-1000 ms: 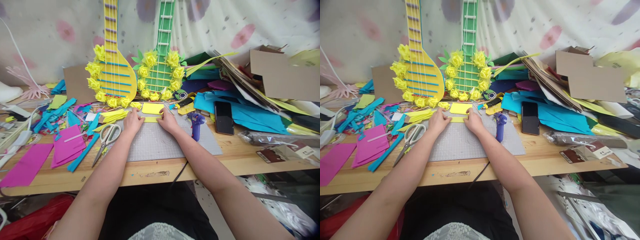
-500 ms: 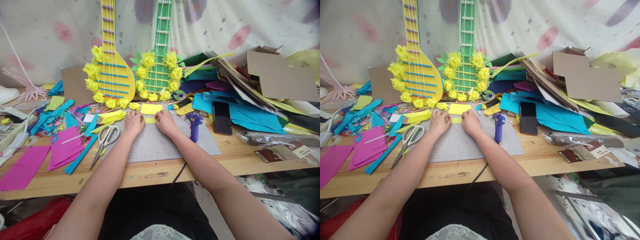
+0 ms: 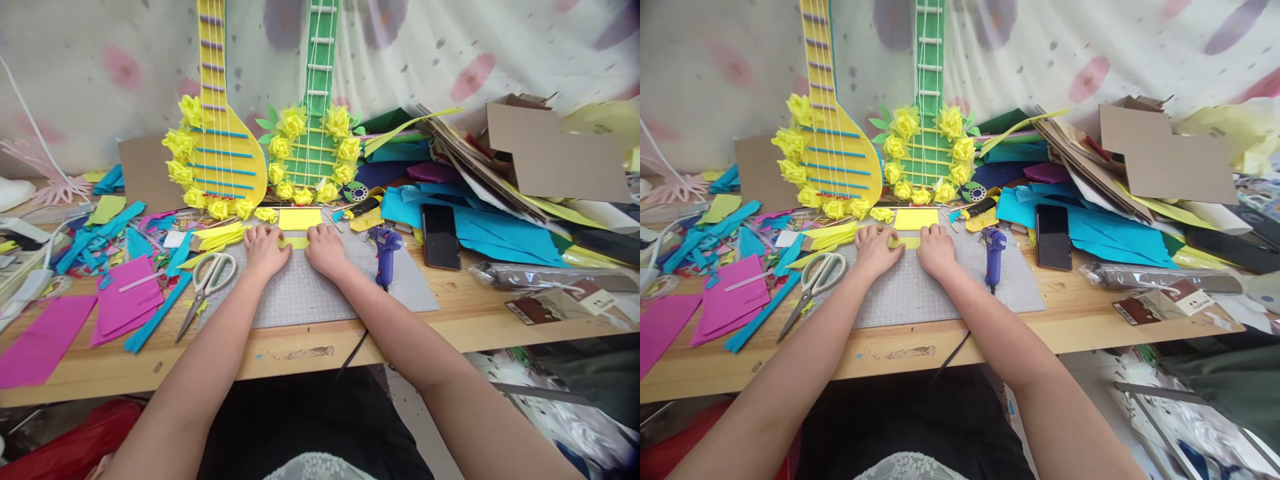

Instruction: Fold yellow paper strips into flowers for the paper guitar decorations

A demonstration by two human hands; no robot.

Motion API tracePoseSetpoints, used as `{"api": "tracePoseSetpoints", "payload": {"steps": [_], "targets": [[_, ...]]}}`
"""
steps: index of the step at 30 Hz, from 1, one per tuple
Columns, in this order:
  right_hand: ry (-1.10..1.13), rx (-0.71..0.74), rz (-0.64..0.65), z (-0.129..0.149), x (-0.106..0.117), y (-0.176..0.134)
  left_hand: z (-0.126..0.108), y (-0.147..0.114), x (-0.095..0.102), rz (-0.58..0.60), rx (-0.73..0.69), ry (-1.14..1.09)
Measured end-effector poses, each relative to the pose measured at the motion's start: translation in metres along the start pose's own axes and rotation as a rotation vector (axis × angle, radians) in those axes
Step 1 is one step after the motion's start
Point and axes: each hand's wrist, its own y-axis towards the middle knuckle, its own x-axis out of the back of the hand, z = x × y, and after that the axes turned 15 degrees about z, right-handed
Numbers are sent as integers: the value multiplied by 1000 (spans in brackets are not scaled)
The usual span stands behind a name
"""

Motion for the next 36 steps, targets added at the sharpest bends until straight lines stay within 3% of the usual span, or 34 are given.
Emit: {"api": "tracePoseSetpoints", "payload": {"steps": [8,12,17,28,33,36], "targets": [[90,86,47,-12,3,0,7,-1,-1,71,-115,-35],[89,76,60,-11,4,-1,12,1,0,71,-92,-48],[148,63,-3,-15,-1,3,17,3,1,47,-45,-120],[220,168,-85,-13,1,-1,14,2,2,49,-144,-153],[236,161,-109,-14,-1,2,14,2,6,12,-166,-244],[238,232,-175,-14,-2,3,13,-1,9,-25,-227,-298]]}}
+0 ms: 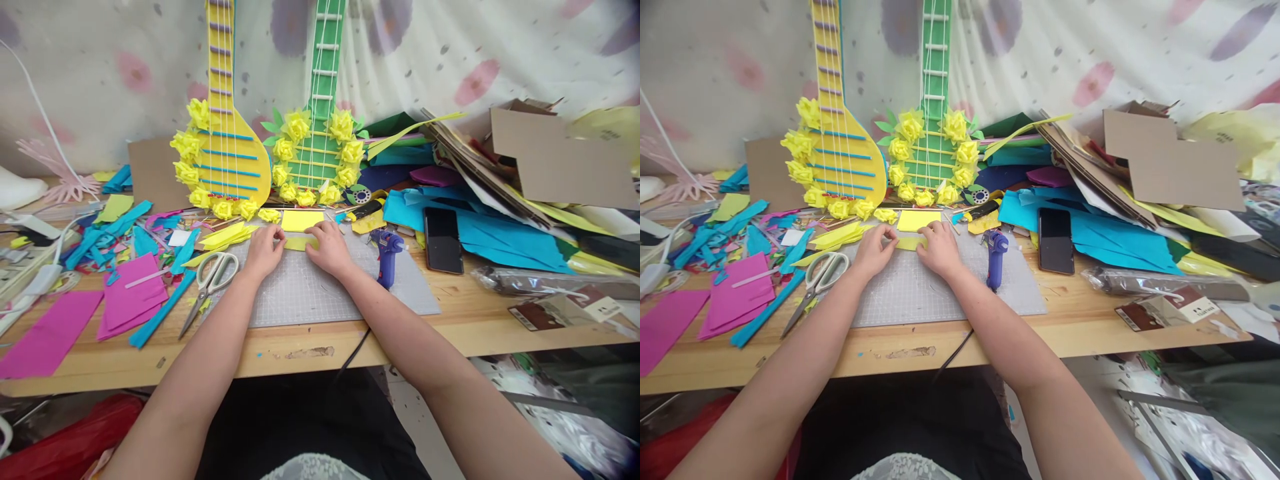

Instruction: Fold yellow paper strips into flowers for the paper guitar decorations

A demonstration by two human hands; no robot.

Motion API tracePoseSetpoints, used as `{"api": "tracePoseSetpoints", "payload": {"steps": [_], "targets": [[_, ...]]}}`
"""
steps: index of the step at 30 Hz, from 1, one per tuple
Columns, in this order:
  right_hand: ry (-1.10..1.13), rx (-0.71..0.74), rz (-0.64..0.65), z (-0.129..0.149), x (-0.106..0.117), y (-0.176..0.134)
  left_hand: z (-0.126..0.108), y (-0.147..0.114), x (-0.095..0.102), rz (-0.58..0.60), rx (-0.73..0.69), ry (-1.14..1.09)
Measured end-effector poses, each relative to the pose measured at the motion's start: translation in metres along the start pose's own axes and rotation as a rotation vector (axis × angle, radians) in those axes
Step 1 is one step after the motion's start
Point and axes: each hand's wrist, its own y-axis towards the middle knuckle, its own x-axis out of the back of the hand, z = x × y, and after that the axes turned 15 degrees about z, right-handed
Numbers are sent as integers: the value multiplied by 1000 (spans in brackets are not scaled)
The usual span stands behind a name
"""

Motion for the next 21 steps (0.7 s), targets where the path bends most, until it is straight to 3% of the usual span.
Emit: {"api": "tracePoseSetpoints", "payload": {"steps": [5,9,13,16,21], "targets": [[-16,124,-29,6,5,-2,-7,-3,0,-84,-114,-191],[-47,151,-122,12,14,-5,-11,7,-4,-169,87,-649],[-58,166,-164,10,16,-2,-13,16,-7,61,258,-985],[-93,161,-138,7,13,1,-15,18,-12,71,264,-1008],[-160,194,20,5,6,2,-10,17,-21,6,202,-771]]}}
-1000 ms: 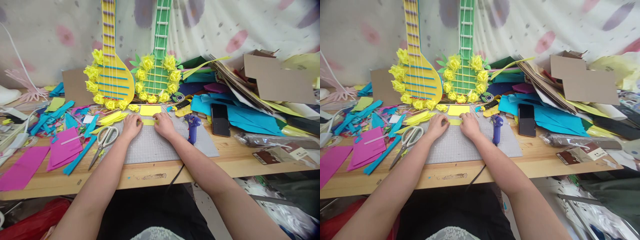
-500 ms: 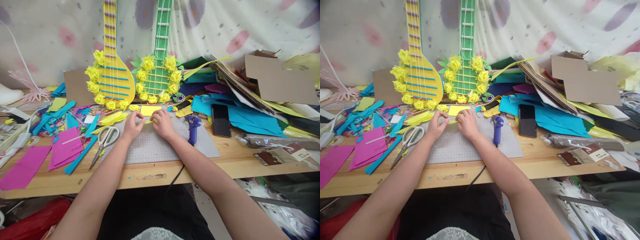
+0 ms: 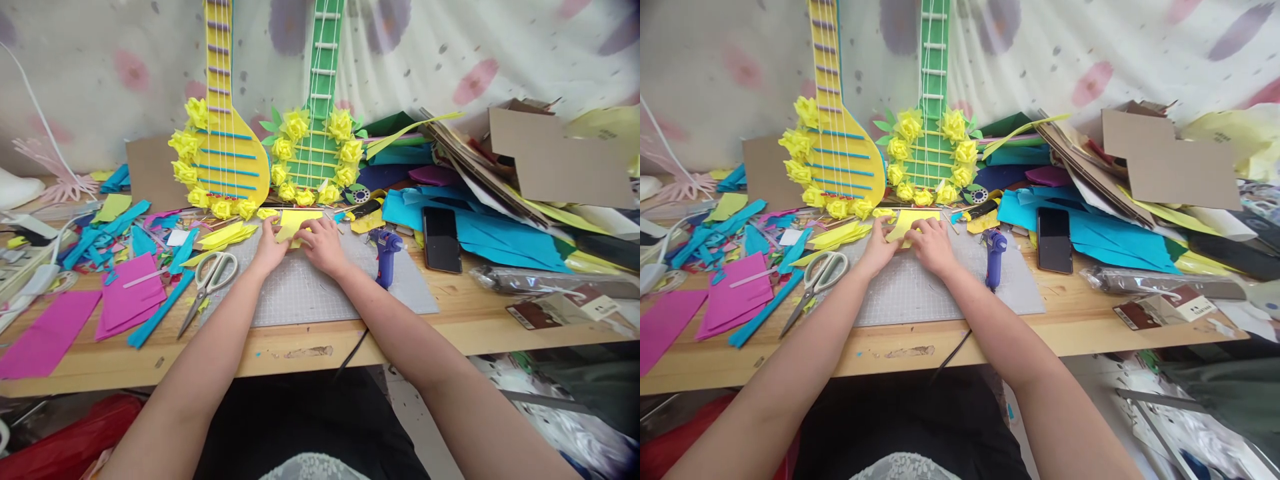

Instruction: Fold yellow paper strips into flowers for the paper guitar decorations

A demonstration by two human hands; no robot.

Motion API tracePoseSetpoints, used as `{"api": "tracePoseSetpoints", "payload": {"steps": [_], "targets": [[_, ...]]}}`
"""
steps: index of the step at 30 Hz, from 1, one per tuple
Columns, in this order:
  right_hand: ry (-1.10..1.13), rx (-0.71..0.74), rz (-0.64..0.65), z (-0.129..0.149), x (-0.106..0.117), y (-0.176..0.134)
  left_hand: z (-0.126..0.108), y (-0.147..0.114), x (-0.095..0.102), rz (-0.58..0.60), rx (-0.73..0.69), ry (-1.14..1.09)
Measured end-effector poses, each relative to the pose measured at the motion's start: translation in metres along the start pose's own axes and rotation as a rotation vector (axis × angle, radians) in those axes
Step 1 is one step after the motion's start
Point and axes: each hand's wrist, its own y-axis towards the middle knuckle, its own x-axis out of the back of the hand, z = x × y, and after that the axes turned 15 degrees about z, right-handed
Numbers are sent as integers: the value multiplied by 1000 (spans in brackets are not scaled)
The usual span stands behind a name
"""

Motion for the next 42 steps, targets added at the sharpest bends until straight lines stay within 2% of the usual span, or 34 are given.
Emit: {"api": "tracePoseSetpoints", "payload": {"steps": [4,9,12,16,21,26,42], "targets": [[36,9,129,1,-2,0,3,-4,7,50,-37,310],[163,-37,176,-3,-3,1,-1,-10,17,-9,-110,584],[253,-57,182,-4,-5,4,-3,-12,18,-23,-76,679],[311,-89,157,-2,-10,10,-4,-14,17,-8,-40,756],[273,-109,112,-1,-19,16,-1,-13,16,-19,-33,825],[266,-201,73,3,-25,20,2,-12,16,-28,-26,854],[93,-257,83,8,-26,19,2,-11,13,-4,-15,858]]}}
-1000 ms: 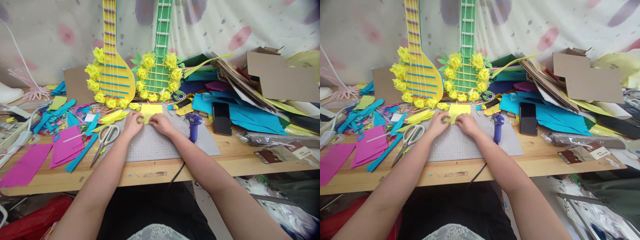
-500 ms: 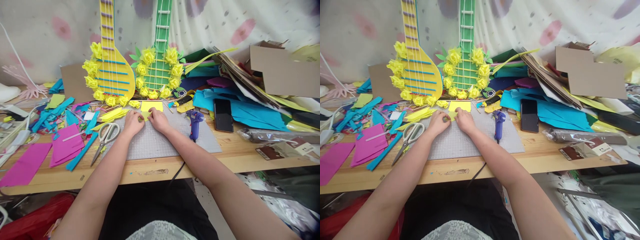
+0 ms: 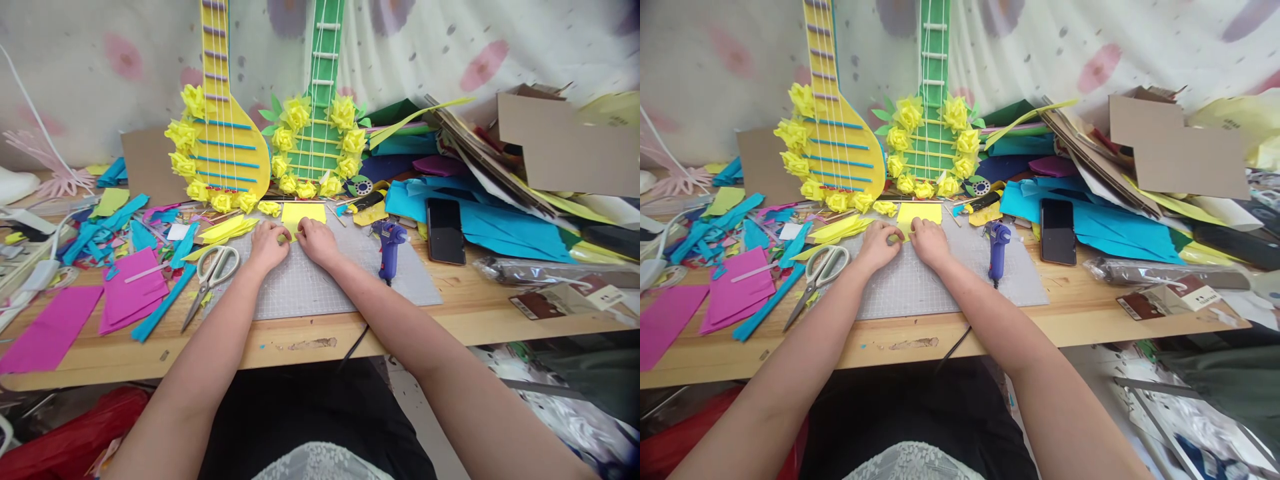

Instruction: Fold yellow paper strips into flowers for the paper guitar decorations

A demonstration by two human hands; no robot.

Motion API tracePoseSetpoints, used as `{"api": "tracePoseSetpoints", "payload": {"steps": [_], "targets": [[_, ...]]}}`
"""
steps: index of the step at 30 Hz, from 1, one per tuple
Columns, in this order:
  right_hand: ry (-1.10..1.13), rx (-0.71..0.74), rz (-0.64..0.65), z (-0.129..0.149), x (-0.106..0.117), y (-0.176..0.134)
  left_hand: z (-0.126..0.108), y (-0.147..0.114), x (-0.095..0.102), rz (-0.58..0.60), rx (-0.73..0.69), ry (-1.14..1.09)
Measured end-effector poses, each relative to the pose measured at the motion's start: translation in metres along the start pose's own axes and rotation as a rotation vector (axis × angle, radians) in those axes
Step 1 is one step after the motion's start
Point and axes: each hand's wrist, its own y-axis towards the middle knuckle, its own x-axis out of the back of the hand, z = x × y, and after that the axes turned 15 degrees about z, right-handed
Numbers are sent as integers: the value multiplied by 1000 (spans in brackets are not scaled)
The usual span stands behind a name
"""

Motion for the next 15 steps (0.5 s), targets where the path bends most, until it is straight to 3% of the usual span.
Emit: {"api": "tracePoseSetpoints", "payload": {"steps": [15], "targets": [[-53,24,37,4,6,-6,-8,2,3,8,108,-23]]}}
